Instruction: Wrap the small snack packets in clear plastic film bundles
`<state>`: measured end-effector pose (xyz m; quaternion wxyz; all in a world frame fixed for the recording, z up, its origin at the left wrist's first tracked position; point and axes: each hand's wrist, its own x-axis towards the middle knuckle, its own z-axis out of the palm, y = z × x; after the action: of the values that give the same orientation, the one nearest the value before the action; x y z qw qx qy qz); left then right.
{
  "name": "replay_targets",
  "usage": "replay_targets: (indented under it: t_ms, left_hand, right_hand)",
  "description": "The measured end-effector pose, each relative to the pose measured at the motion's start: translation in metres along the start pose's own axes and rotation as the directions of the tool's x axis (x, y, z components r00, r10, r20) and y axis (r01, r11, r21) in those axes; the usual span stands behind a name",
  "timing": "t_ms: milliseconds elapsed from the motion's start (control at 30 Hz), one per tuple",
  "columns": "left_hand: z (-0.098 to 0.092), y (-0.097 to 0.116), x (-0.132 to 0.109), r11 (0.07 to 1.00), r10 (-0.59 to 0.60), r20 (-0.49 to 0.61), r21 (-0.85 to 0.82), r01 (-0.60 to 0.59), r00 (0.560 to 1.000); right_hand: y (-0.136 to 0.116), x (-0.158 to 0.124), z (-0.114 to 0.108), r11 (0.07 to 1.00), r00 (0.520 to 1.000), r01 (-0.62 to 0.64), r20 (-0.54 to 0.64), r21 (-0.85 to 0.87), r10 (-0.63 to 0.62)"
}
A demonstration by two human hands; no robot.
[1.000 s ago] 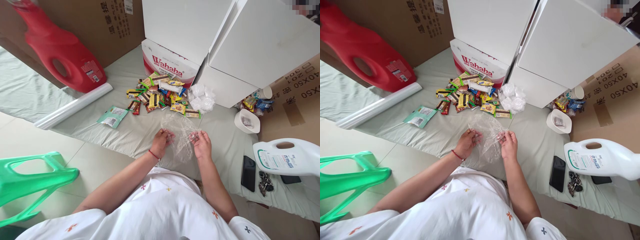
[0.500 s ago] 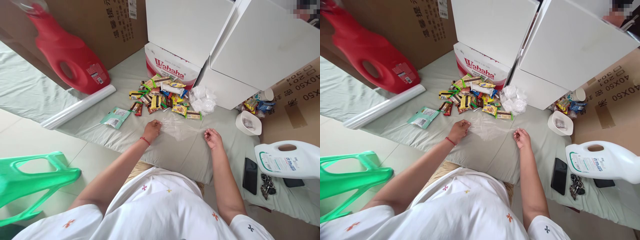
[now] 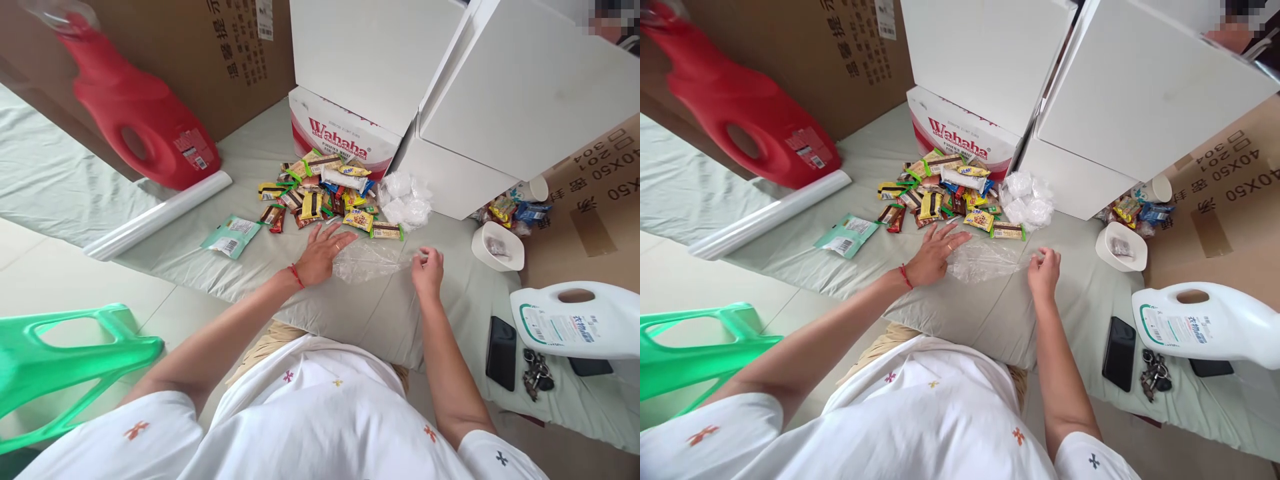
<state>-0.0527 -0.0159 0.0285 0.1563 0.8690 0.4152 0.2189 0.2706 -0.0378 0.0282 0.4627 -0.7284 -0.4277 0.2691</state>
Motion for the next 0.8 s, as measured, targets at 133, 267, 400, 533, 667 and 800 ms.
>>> replay_targets:
  t_ms: [133,267,400,533,667,800]
  left_hand:
    - [0.013,-0.004,0.013,0.999,-0.001,0.079,0.046,-0.002,0.997]
    - [0.016,0.002,0.017,0.991,-0.062,0.028,0.117,0.058,0.998]
    - [0.005,0.006,0.008,0.99,-0.053,-0.039,0.127,0.058,0.998]
    - [-0.014,0.001,-0.011,0.98,-0.036,-0.095,0.19,0.054,0.995]
    - [-0.029,0.004,-0.041,0.972,0.02,-0.198,0.233,0.027,0.98]
    - [-0.032,0.02,-0.078,0.957,0.212,-0.115,0.227,-0.182,0.97]
  right_hand:
    - [-0.024,-0.007,0.023,0.872,0.907,0.42,0.152,-0.251,-0.393]
    - [-0.037,-0.009,0.067,0.856,0.776,0.488,0.532,-0.169,-0.338]
    - [-0.043,-0.005,0.092,0.855,0.664,0.504,0.687,-0.12,-0.295]
    - [-0.052,-0.002,0.074,0.839,0.686,0.539,0.621,-0.082,-0.38]
    - [-0.053,-0.016,0.031,0.794,0.696,0.608,0.489,-0.012,-0.526]
    - [-0.029,-0.048,-0.01,0.764,0.667,0.644,0.464,0.036,-0.583]
